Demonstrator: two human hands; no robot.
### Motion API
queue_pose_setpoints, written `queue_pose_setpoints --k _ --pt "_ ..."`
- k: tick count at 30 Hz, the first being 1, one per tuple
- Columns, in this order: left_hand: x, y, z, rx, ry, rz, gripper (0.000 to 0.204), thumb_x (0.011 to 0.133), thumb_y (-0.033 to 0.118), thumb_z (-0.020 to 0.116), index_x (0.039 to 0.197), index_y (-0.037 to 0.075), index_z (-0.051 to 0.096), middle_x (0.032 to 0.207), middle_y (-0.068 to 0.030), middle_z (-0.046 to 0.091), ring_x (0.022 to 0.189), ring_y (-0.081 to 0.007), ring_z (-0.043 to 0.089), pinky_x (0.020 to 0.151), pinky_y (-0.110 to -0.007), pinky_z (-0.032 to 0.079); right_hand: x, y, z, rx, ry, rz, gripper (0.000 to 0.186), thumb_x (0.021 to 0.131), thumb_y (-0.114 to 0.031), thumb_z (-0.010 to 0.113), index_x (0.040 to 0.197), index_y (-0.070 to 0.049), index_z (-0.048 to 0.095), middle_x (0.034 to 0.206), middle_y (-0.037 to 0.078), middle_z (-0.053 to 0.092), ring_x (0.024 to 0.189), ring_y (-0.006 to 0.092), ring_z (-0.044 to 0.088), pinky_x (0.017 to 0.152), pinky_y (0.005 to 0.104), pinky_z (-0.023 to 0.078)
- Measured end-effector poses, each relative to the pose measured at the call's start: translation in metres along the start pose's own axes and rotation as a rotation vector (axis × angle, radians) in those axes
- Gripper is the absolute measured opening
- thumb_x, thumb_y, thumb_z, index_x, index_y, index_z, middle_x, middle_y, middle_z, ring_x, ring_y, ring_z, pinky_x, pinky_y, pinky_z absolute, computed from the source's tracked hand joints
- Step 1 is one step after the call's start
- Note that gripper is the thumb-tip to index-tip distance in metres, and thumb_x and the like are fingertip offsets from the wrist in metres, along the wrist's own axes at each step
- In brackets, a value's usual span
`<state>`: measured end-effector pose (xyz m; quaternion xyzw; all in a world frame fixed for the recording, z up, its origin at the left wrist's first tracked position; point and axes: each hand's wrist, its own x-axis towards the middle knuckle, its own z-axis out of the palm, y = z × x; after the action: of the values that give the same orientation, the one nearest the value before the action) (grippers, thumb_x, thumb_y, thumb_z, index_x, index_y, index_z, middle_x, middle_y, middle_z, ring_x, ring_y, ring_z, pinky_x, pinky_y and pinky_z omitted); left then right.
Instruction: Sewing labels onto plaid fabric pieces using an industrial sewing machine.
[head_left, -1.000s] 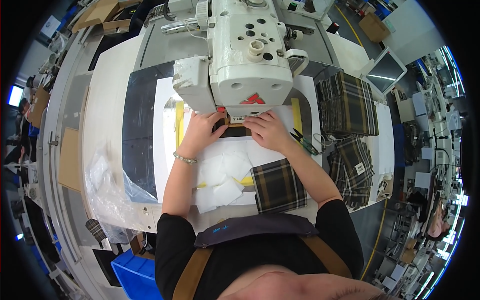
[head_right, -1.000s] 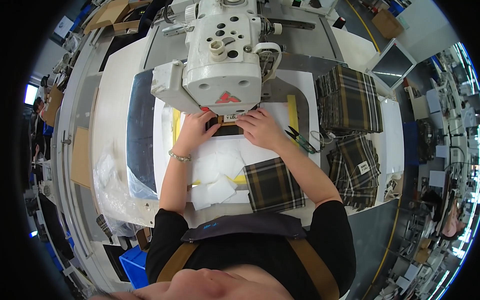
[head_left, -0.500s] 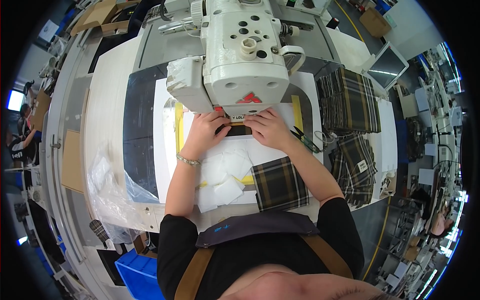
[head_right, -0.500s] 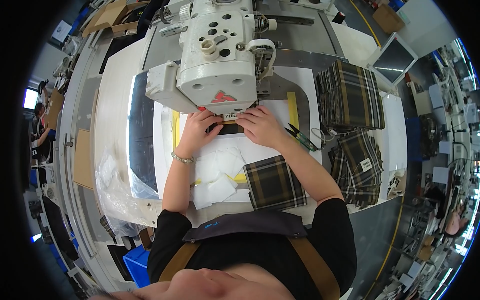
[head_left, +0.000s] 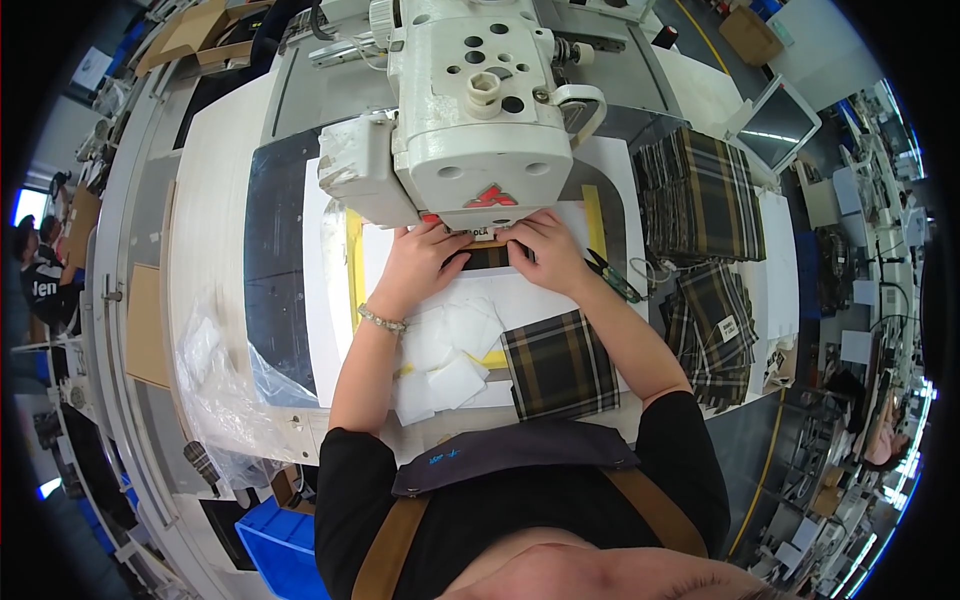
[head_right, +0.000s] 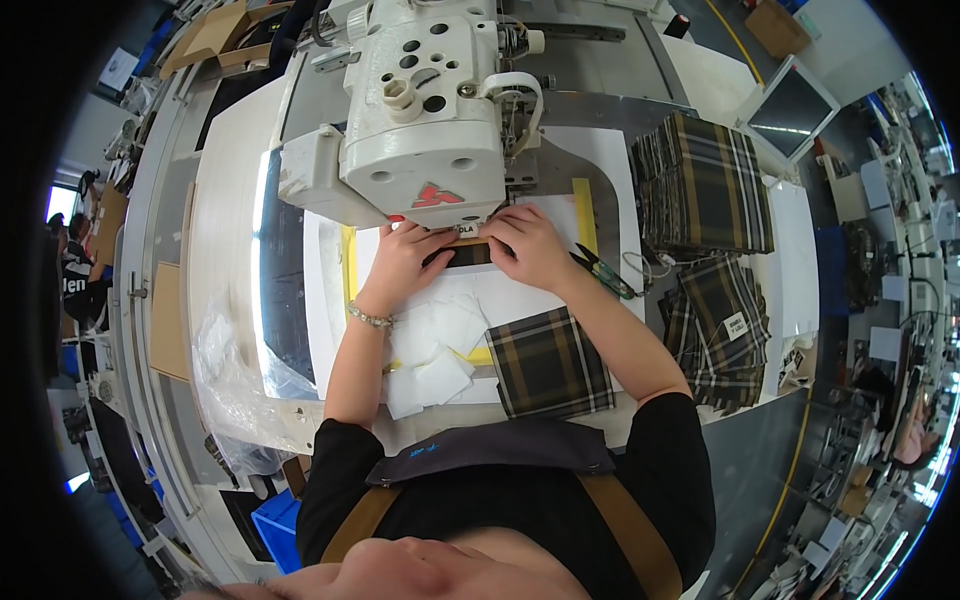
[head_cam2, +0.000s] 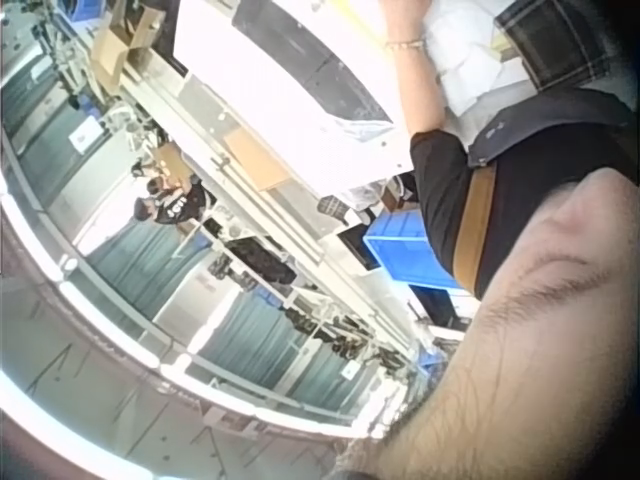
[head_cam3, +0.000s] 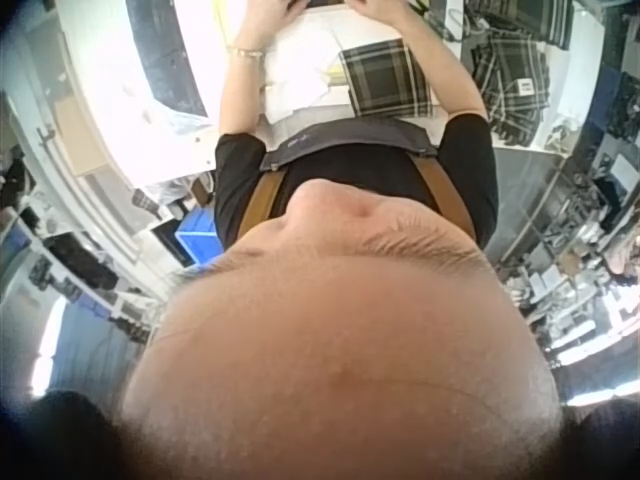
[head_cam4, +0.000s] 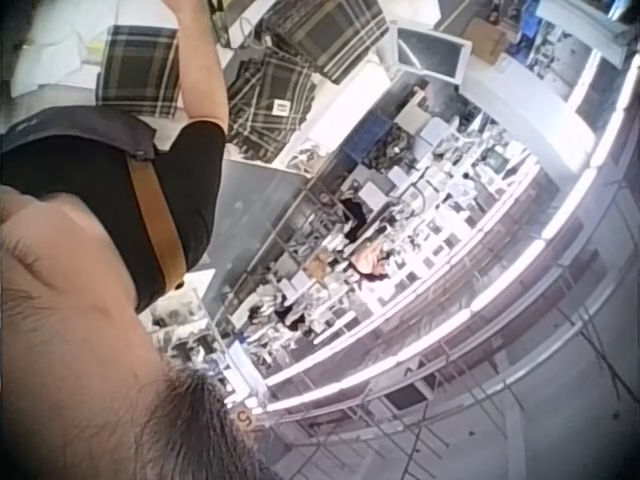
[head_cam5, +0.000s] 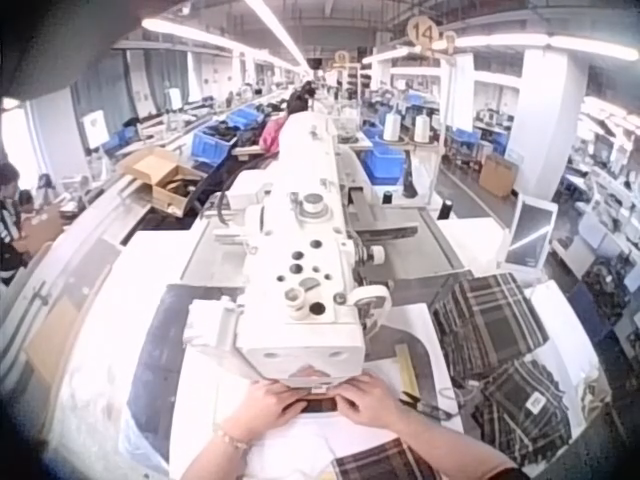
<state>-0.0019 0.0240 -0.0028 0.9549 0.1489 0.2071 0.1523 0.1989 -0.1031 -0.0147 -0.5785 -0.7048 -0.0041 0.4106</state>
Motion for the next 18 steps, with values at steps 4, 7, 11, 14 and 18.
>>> queue_pose_setpoints --k 4,7,11,14,18 --pt "0.004 0.003 0.004 -0.009 0.033 0.026 0.023 0.078 0.020 0.071 0.101 0.017 0.074 0.096 0.0011 0.069 0.093 -0.0195 0.060 0.083 -0.039 0.040 0.002 -0.001 0.000 0.002 0.031 0.011 0.017 0.074 -0.003 0.065 0.090 -0.009 0.064 0.085 0.005 0.068 0.089 0.0261 0.063 0.082 0.0380 0.047" --pt "0.008 0.005 0.009 -0.019 0.017 0.011 0.023 0.079 0.020 0.070 0.102 0.019 0.074 0.094 0.0003 0.070 0.092 -0.0205 0.060 0.084 -0.039 0.040 0.002 0.000 0.001 0.000 0.053 0.015 0.017 0.074 -0.002 0.065 0.089 -0.009 0.064 0.084 0.006 0.068 0.087 0.0262 0.063 0.081 0.0387 0.048" --pt "0.012 0.011 0.013 -0.067 -0.004 -0.036 0.022 0.080 0.019 0.069 0.101 0.021 0.075 0.091 -0.0003 0.071 0.090 -0.0222 0.060 0.082 -0.039 0.040 0.002 0.001 0.001 0.002 0.077 0.020 0.016 0.074 -0.003 0.064 0.088 -0.008 0.063 0.082 0.006 0.067 0.086 0.0263 0.062 0.079 0.0396 0.048" --pt "0.012 0.009 0.014 -0.082 -0.025 -0.048 0.023 0.080 0.019 0.068 0.103 0.022 0.074 0.092 0.0000 0.071 0.088 -0.0231 0.060 0.081 -0.039 0.039 0.003 0.000 0.000 -0.002 0.049 0.021 0.016 0.074 -0.003 0.063 0.089 -0.008 0.062 0.082 0.006 0.067 0.087 0.0261 0.062 0.078 0.0398 0.047" --pt "0.010 0.005 0.016 -0.094 -0.060 -0.064 0.024 0.081 0.019 0.068 0.104 0.022 0.074 0.092 0.0000 0.071 0.086 -0.0239 0.059 0.081 -0.039 0.039 0.002 0.000 0.001 -0.029 -0.070 0.007 0.021 0.074 -0.002 0.061 0.095 -0.009 0.060 0.088 0.004 0.066 0.093 0.0253 0.060 0.079 0.0397 0.046"
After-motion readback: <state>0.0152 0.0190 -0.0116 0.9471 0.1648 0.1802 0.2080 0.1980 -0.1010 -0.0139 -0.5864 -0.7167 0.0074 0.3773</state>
